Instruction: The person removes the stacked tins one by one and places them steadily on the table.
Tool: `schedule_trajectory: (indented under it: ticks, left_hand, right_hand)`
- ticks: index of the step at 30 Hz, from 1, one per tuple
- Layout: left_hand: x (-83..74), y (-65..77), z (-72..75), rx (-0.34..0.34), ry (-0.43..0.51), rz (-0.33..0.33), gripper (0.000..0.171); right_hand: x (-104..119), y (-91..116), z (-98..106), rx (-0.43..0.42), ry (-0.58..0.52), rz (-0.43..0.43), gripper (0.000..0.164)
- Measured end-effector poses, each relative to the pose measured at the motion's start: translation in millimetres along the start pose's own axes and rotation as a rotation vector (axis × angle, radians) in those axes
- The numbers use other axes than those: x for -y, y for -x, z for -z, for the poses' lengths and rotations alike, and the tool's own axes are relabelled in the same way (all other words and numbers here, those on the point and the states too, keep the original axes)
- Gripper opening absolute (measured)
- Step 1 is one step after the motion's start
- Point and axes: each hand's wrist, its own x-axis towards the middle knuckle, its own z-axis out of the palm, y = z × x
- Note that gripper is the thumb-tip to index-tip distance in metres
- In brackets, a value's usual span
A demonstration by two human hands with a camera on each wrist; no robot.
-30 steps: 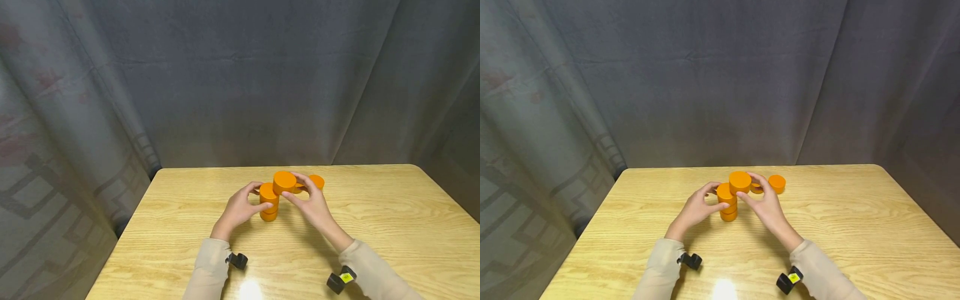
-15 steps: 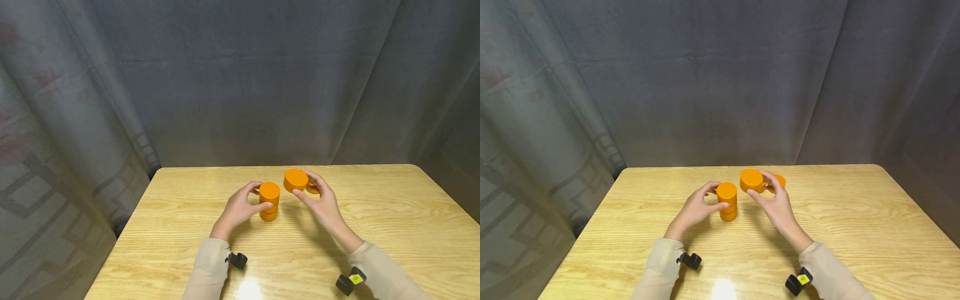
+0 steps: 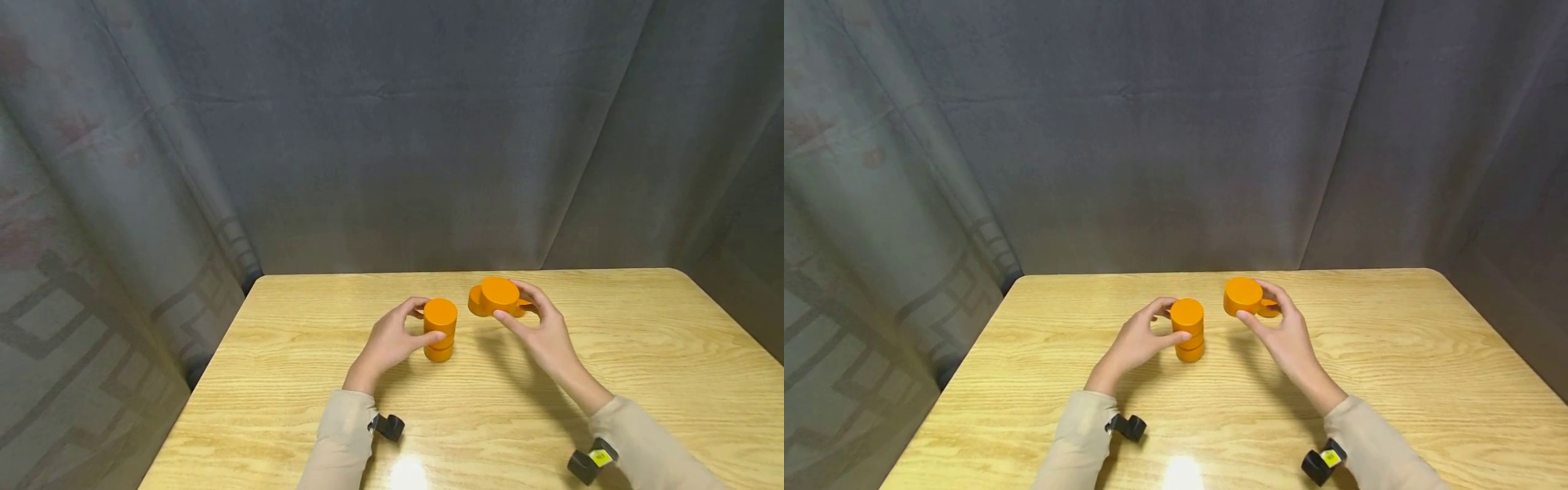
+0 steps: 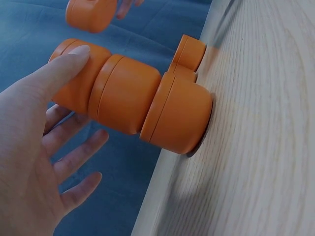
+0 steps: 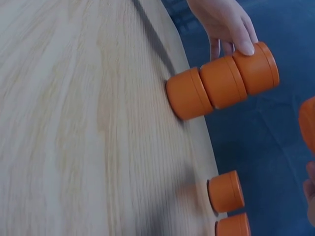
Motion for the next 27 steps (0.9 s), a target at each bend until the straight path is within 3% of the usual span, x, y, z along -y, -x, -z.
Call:
schedule_trajectory:
  ticks: [27]
  left_hand:
    - [0.9, 0.6, 0.5, 0.006, 0.033, 0.009, 0.065]
  right_hand:
    - [-22, -3, 27, -0.045, 0.108, -0.041, 0.061]
